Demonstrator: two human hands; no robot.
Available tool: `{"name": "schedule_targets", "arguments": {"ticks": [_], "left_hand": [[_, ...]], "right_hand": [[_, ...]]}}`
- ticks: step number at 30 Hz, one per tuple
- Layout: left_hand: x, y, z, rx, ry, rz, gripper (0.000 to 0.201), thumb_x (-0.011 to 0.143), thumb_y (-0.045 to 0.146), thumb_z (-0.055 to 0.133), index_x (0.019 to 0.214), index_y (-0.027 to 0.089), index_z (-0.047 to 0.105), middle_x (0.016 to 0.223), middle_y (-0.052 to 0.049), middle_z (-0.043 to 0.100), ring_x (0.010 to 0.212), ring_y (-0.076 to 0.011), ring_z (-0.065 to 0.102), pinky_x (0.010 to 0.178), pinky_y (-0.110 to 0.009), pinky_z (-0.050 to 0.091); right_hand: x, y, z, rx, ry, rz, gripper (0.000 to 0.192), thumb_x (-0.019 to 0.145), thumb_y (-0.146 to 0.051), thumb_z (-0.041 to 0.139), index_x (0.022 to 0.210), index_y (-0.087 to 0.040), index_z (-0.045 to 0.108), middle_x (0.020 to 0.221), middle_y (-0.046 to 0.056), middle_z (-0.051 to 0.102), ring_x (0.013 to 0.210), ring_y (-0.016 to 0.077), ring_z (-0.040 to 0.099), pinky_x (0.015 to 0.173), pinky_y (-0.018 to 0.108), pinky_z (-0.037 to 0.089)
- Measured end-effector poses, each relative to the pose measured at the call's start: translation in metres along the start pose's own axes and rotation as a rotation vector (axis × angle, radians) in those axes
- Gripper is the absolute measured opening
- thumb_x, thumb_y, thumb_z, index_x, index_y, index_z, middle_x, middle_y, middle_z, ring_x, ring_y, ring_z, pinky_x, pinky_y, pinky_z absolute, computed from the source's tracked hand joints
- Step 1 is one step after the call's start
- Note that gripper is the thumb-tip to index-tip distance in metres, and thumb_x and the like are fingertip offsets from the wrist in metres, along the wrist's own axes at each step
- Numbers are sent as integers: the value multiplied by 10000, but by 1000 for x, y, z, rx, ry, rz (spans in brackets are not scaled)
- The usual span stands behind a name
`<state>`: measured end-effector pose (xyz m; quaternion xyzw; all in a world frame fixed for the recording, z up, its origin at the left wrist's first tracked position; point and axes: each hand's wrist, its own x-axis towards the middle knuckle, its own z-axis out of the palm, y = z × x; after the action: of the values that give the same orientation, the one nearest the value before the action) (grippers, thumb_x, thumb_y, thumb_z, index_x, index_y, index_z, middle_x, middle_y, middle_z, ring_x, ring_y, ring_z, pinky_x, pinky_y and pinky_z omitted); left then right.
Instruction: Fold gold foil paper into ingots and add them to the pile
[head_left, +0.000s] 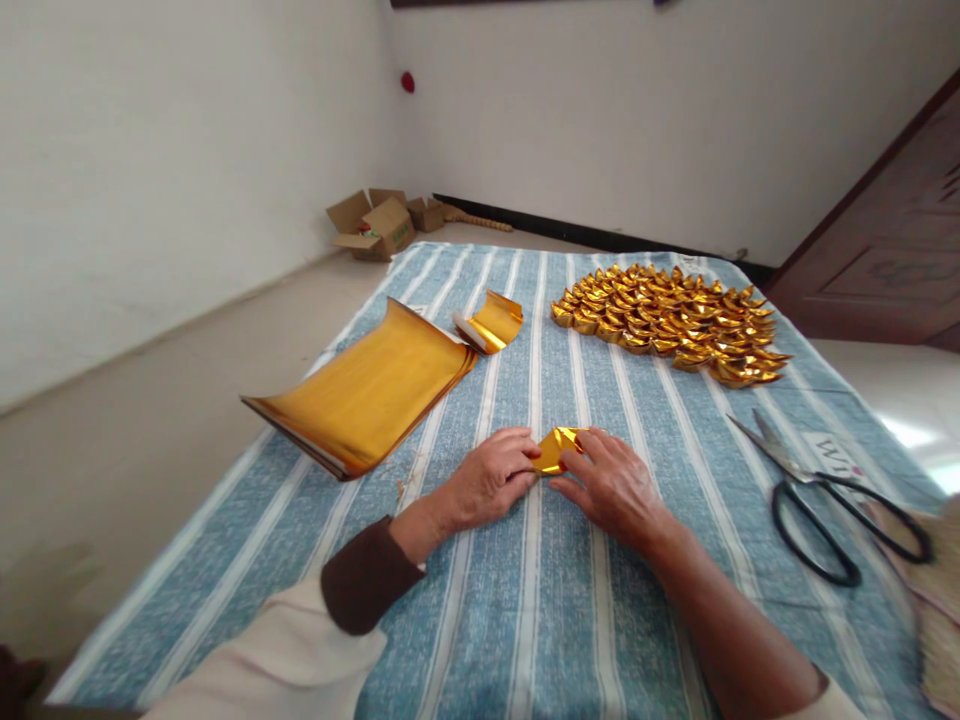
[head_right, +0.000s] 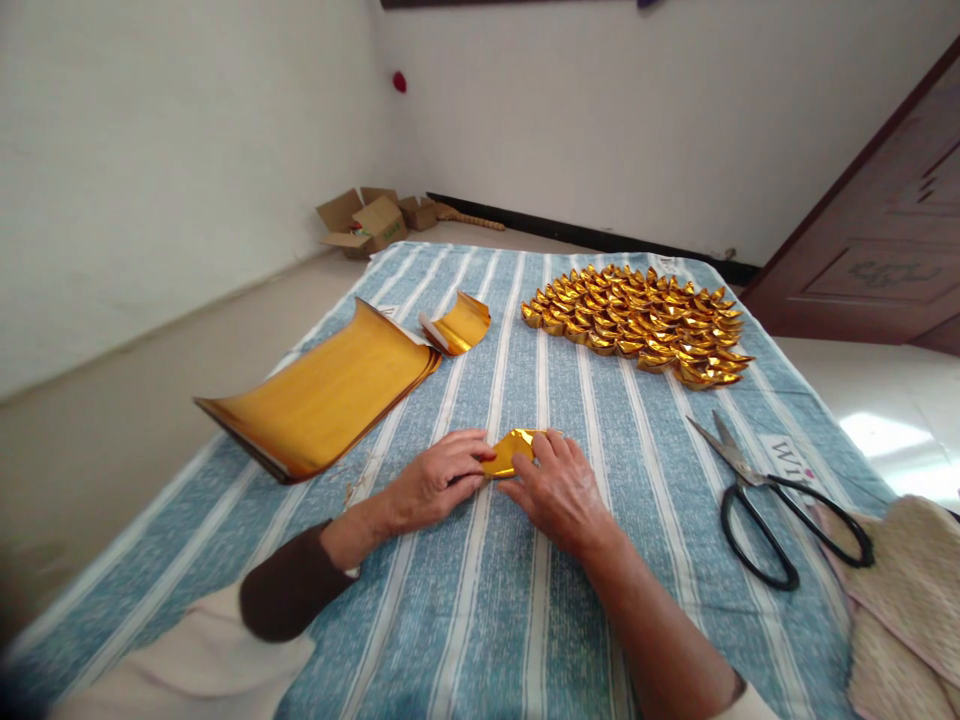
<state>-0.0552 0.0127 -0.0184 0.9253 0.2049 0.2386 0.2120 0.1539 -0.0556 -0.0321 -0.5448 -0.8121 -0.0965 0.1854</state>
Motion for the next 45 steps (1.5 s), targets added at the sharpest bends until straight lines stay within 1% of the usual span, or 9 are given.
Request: {"name": "schedule_targets", "arguments": {"ticks": [6, 13, 19, 23, 26, 29, 34, 38, 45], "left_hand": [[6, -3, 2, 1, -41, -75, 181, 924, 144, 496, 892, 158, 674, 1097, -83, 660, 1221, -246, 518, 1065, -474, 430], [14, -2, 1, 0, -62, -85, 190, 938, 142, 461, 870, 170, 636, 1050, -75, 655, 1132, -217, 556, 1041, -434, 446], [12, -2, 11, -48, 74, -185, 122, 937, 169, 498, 935, 177, 619, 968, -63, 669, 1067, -215, 585, 967, -416, 494], [12, 3, 15, 43, 142, -211, 130, 943, 187, 502, 870, 178, 609, 918, -67, 666, 990, -219, 614, 922, -435, 527], [8, 17, 12, 226, 240, -201, 108, 937, 200, 507, 945, 163, 608, 979, -107, 666, 1046, -263, 609, 958, -505, 517], [-2, 41, 9, 355, 275, -99, 171, 932, 185, 496, 1051, 139, 609, 1095, -149, 668, 1173, -302, 575, 986, -524, 513], [-23, 67, 15, 392, 114, -2, 272, 923, 124, 476, 1164, 99, 601, 1294, -175, 625, 1293, -294, 525, 1050, -491, 493], [-28, 62, 25, 393, 24, -55, 369, 927, 182, 493, 1260, 35, 549, 1368, -246, 556, 1331, -338, 482, 1045, -536, 484], [-27, 57, 29, 375, -17, -78, 467, 912, 251, 557, 1303, 1, 504, 1398, -279, 513, 1360, -366, 437, 1049, -548, 473]], "right_hand": [[1, -5, 3, -20, 28, 32, 175, 932, -338, 599, 838, -198, 648, 940, 96, 621, 946, 229, 543, 774, 328, 438], [0, -11, 5, -95, 35, 63, 186, 953, -317, 559, 832, -228, 670, 950, 96, 609, 959, 243, 520, 785, 343, 407], [1, -14, 8, -141, 15, 84, 145, 946, -299, 570, 866, -244, 678, 963, 101, 616, 1022, 273, 514, 809, 368, 399], [1, -16, 8, -142, -8, 113, 112, 936, -286, 587, 883, -249, 678, 962, 93, 616, 992, 261, 516, 802, 365, 401], [2, -18, 7, -146, -22, 125, 124, 935, -277, 582, 859, -244, 674, 944, 95, 612, 985, 265, 517, 801, 373, 409], [1, -19, 7, -151, -22, 122, 121, 926, -212, 569, 865, -242, 669, 964, 108, 613, 1038, 288, 508, 827, 397, 416], [1, -19, 7, -139, -10, 124, 157, 924, -180, 533, 855, -227, 666, 971, 132, 615, 1057, 315, 502, 841, 428, 423], [1, -19, 8, -139, -17, 132, 155, 922, -177, 534, 872, -223, 674, 979, 140, 619, 1049, 318, 515, 836, 427, 424], [0, -20, 10, -116, -8, 145, 129, 915, -192, 557, 850, -221, 664, 972, 128, 615, 1064, 307, 519, 855, 420, 427]]}}
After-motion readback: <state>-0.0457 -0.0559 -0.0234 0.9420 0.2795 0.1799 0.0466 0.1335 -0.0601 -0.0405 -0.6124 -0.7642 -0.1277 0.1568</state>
